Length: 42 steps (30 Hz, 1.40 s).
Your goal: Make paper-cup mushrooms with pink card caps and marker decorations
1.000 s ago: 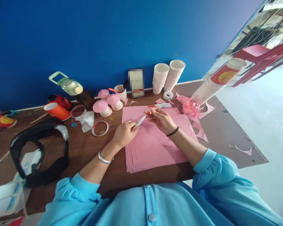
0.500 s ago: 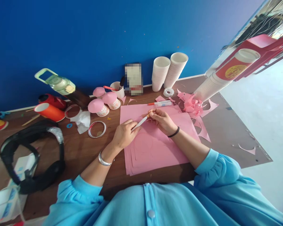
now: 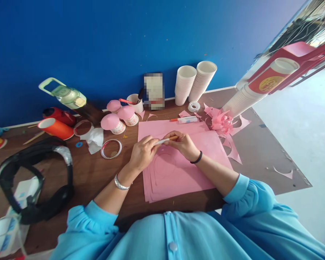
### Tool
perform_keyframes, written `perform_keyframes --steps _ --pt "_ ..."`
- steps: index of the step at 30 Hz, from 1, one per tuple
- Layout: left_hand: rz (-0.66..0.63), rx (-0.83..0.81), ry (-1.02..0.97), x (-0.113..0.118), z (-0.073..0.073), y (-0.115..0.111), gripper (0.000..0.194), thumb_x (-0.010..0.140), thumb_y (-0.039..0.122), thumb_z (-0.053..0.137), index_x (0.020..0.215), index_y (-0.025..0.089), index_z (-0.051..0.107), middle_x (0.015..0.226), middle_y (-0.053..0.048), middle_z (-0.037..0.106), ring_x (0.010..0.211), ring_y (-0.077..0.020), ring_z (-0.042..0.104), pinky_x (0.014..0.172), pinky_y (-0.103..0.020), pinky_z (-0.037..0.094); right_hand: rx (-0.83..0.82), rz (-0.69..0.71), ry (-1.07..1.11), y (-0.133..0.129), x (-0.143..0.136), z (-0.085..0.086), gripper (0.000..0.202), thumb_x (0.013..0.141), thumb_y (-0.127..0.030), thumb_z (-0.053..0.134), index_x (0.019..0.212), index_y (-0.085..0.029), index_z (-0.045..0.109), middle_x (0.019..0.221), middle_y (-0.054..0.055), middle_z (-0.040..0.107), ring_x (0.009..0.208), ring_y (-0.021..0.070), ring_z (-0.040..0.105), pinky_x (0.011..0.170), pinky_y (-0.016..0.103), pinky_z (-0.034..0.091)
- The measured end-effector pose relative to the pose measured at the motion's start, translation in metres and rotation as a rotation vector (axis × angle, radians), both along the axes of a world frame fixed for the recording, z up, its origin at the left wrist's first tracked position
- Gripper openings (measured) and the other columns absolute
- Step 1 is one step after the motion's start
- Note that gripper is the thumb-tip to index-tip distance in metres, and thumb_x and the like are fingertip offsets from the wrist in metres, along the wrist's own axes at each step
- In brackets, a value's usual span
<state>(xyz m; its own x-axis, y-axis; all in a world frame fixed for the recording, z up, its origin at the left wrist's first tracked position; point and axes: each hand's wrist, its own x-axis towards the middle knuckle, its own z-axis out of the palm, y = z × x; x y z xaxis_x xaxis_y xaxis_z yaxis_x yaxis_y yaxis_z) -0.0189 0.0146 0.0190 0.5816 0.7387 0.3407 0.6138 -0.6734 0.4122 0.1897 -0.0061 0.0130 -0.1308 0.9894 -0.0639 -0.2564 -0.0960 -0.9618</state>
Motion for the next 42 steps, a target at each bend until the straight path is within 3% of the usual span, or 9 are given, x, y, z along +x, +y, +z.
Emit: perform_keyframes --steps 4,8,12,17,23,29,36,39,42 --pt "0.042 -0.051 -0.07 -0.001 -0.001 0.008 0.019 0.102 0.027 0.057 0.113 0.02 0.069 0.096 -0.006 0.071 0.088 -0.0181 0.066 0.079 -0.029 0.052 0.047 -0.147 -0.04 0.004 0.006 -0.005 0.054 0.071 -0.041 0.088 0.114 -0.023 0.06 0.09 0.002 0.076 0.078 0.0164 0.07 0.075 0.031 0.057" --pt "0.087 -0.017 0.008 -0.003 0.002 0.027 0.026 0.101 0.021 0.052 0.122 0.017 0.068 0.107 -0.01 0.07 0.1 -0.0238 0.064 0.091 -0.036 0.052 0.111 -0.335 -0.306 0.011 0.023 -0.008 0.034 0.083 -0.039 0.07 0.112 -0.023 0.059 0.087 0.0 0.072 0.067 0.014 0.065 0.064 0.028 0.052" --pt "0.07 -0.031 0.147 0.014 0.0 0.058 0.031 0.096 0.014 0.053 0.12 0.02 0.071 0.112 -0.011 0.066 0.108 -0.0265 0.06 0.097 -0.041 0.051 0.186 -0.345 -0.615 0.015 0.031 -0.013 0.023 0.088 -0.032 0.057 0.108 -0.022 0.062 0.077 -0.001 0.073 0.064 0.0158 0.063 0.07 0.031 0.051" --pt "0.089 -0.045 0.158 0.039 -0.006 0.081 0.038 0.092 0.01 0.056 0.127 0.016 0.069 0.12 -0.014 0.064 0.12 -0.0298 0.054 0.108 -0.049 0.045 0.206 -0.283 -0.768 0.012 0.027 -0.011 0.018 0.084 -0.023 0.06 0.1 -0.022 0.07 0.083 0.002 0.077 0.077 0.0203 0.068 0.08 0.033 0.051" --pt "0.076 0.027 0.048 0.006 0.009 0.04 0.036 0.095 0.015 0.056 0.13 0.016 0.063 0.128 -0.011 0.062 0.125 -0.026 0.056 0.113 -0.043 0.043 0.344 -0.105 -1.071 -0.012 0.036 0.019 0.016 0.09 -0.019 0.06 0.098 -0.019 0.074 0.104 0.008 0.077 0.084 0.0206 0.069 0.078 0.032 0.052" --pt "0.145 -0.133 -0.084 -0.038 0.006 -0.024 0.022 0.093 0.022 0.062 0.114 0.017 0.066 0.105 -0.006 0.066 0.09 -0.0178 0.065 0.088 -0.032 0.055 0.518 0.043 -1.45 -0.057 0.056 0.035 0.021 0.097 -0.024 0.062 0.115 -0.017 0.071 0.12 0.013 0.073 0.11 0.0271 0.067 0.086 0.037 0.055" --pt "0.141 -0.163 -0.055 -0.032 0.006 -0.067 0.014 0.095 0.021 0.061 0.108 0.019 0.065 0.096 -0.005 0.067 0.079 -0.0149 0.063 0.08 -0.029 0.054 0.605 0.313 -1.724 -0.113 0.046 0.045 0.034 0.095 -0.029 0.067 0.123 -0.01 0.063 0.123 0.019 0.069 0.108 0.0286 0.065 0.082 0.037 0.052" --pt "0.141 -0.183 -0.008 -0.03 0.002 -0.072 0.012 0.094 0.02 0.062 0.106 0.019 0.066 0.093 -0.004 0.068 0.078 -0.0154 0.063 0.08 -0.029 0.053 0.609 0.401 -1.854 -0.132 0.035 0.045 0.024 0.094 -0.011 0.057 0.116 -0.007 0.065 0.112 0.019 0.069 0.096 0.028 0.064 0.067 0.035 0.046" --pt "0.144 -0.188 0.057 -0.028 0.0 -0.073 0.011 0.094 0.02 0.062 0.104 0.019 0.066 0.095 -0.005 0.068 0.081 -0.0163 0.065 0.079 -0.029 0.053 0.625 0.46 -1.947 -0.142 0.023 0.04 0.03 0.089 0.004 0.045 0.103 -0.008 0.069 0.098 0.018 0.069 0.083 0.026 0.062 0.058 0.035 0.038"
